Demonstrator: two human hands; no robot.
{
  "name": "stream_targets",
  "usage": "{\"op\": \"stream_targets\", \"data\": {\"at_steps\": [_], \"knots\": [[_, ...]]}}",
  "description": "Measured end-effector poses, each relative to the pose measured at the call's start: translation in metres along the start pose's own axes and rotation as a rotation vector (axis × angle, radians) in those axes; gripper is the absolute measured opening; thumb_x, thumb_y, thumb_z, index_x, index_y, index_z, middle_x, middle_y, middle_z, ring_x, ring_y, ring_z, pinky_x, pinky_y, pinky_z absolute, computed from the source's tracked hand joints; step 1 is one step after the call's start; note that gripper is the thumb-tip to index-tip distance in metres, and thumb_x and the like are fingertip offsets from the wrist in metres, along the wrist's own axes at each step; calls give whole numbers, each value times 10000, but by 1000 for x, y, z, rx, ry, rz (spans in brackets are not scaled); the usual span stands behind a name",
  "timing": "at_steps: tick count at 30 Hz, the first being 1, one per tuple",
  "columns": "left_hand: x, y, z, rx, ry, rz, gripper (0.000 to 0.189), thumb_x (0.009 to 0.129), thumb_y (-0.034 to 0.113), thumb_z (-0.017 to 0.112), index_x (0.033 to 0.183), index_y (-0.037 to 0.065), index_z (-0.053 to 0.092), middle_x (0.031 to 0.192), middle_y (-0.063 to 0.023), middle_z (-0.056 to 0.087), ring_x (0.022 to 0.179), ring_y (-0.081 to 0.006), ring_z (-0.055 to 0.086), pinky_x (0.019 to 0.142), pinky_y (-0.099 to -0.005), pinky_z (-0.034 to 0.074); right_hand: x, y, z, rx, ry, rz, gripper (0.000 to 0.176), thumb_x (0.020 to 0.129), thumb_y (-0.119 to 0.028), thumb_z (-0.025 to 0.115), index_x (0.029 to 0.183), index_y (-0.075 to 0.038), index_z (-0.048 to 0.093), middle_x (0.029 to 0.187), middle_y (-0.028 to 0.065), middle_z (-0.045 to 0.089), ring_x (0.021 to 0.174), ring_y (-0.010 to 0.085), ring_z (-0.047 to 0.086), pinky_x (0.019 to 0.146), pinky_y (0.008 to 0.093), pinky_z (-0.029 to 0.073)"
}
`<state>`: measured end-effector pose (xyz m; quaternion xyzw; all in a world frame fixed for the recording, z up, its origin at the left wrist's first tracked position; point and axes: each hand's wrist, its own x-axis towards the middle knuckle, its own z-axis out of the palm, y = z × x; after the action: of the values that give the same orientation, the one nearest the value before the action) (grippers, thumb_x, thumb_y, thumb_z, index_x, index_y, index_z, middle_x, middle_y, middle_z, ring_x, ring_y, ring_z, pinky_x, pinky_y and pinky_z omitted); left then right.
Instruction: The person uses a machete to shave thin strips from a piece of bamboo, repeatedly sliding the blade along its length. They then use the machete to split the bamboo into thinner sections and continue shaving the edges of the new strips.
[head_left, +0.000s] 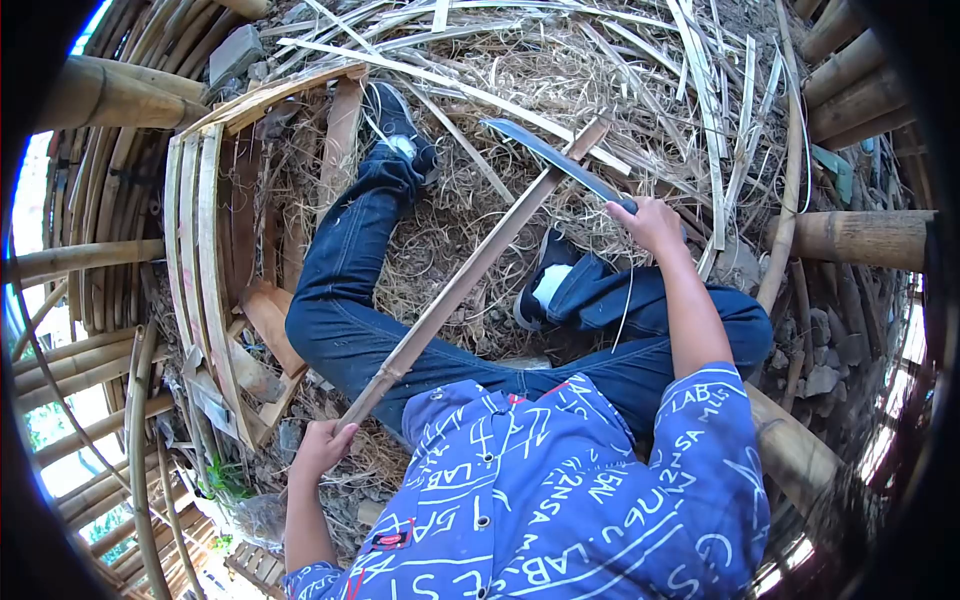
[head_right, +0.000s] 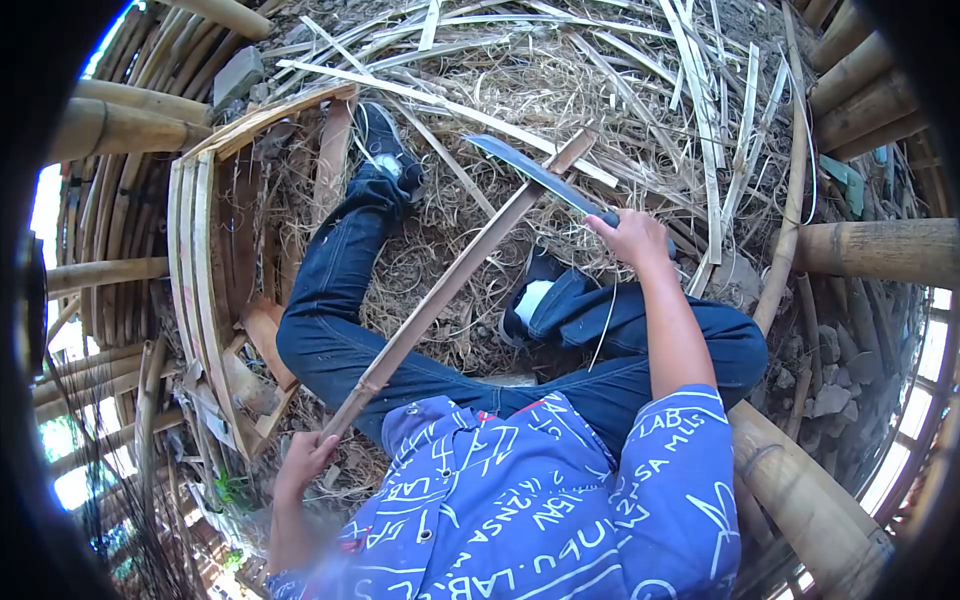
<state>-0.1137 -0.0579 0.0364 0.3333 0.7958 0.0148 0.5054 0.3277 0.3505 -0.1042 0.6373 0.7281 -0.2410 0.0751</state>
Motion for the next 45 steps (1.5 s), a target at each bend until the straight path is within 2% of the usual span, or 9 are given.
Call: {"op": "stream_targets", "data": {"at_steps": [11,14,18,20,22,28,31,37,45], "knots": [[-2,-15,-18,-52,-32,-127,400,921,320,642,727,-29,657,550,-1,535,513,-78,457,484,-286,391,5,6,-1,3,31,105,657,825,-696,517,896,-77,725,870,219,692,896,376,667,790,466,499],[-2,-7,-17,-42,-5,-126,408,914,327,646,731,-37,660,552,-28,567,514,-87,488,487,-293,410,-9,-8,-5,128,-35,73,695,831,-705,497,940,-55,717,933,237,689,940,396,658,818,483,504],[3,-18,-10,-40,7,-80,403,916,320,643,732,-37,661,548,-28,568,507,-86,485,480,-295,407,-9,-18,-3,26,8,-6,695,835,-710,482,905,-61,720,904,226,693,921,383,666,808,480,509],[1,-41,-13,-84,73,32,407,914,319,646,718,-38,653,533,-20,550,494,-83,475,467,-295,399,-2,-3,-10,88,-37,120,730,816,-731,490,892,-40,715,893,241,690,918,381,669,809,471,511],[-5,-9,-14,-35,27,-22,398,913,309,648,714,-36,650,527,-14,541,490,-81,470,463,-293,395,4,3,-6,4,-42,187,754,812,-734,492,902,-18,713,893,245,689,915,382,670,816,466,512],[-5,-30,-13,-47,57,-51,389,910,293,652,689,-26,631,525,-11,534,481,-83,467,455,-294,387,0,7,-6,73,23,98,773,817,-745,486,912,-10,707,895,242,691,890,387,675,803,470,516],[-15,9,-21,36,-53,-32,364,906,283,660,709,-23,645,533,-6,543,485,-81,474,463,-294,393,6,12,-5,-21,-14,134,786,821,-742,482,893,8,704,892,255,686,890,406,669,808,474,514],[-20,-2,-29,-41,28,-96,352,895,278,674,721,-27,643,514,1,507,488,-64,461,455,-278,377,-3,1,-13,33,104,58,747,834,-708,495,878,8,700,849,253,684,840,416,669,757,472,520],[-29,36,-36,65,121,77,352,877,264,685,681,-22,620,477,-44,507,437,-107,471,448,-307,385,-23,-28,-46,72,155,-87,701,846,-702,507,841,-25,689,771,212,690,758,366,698,679,472,549]]}}
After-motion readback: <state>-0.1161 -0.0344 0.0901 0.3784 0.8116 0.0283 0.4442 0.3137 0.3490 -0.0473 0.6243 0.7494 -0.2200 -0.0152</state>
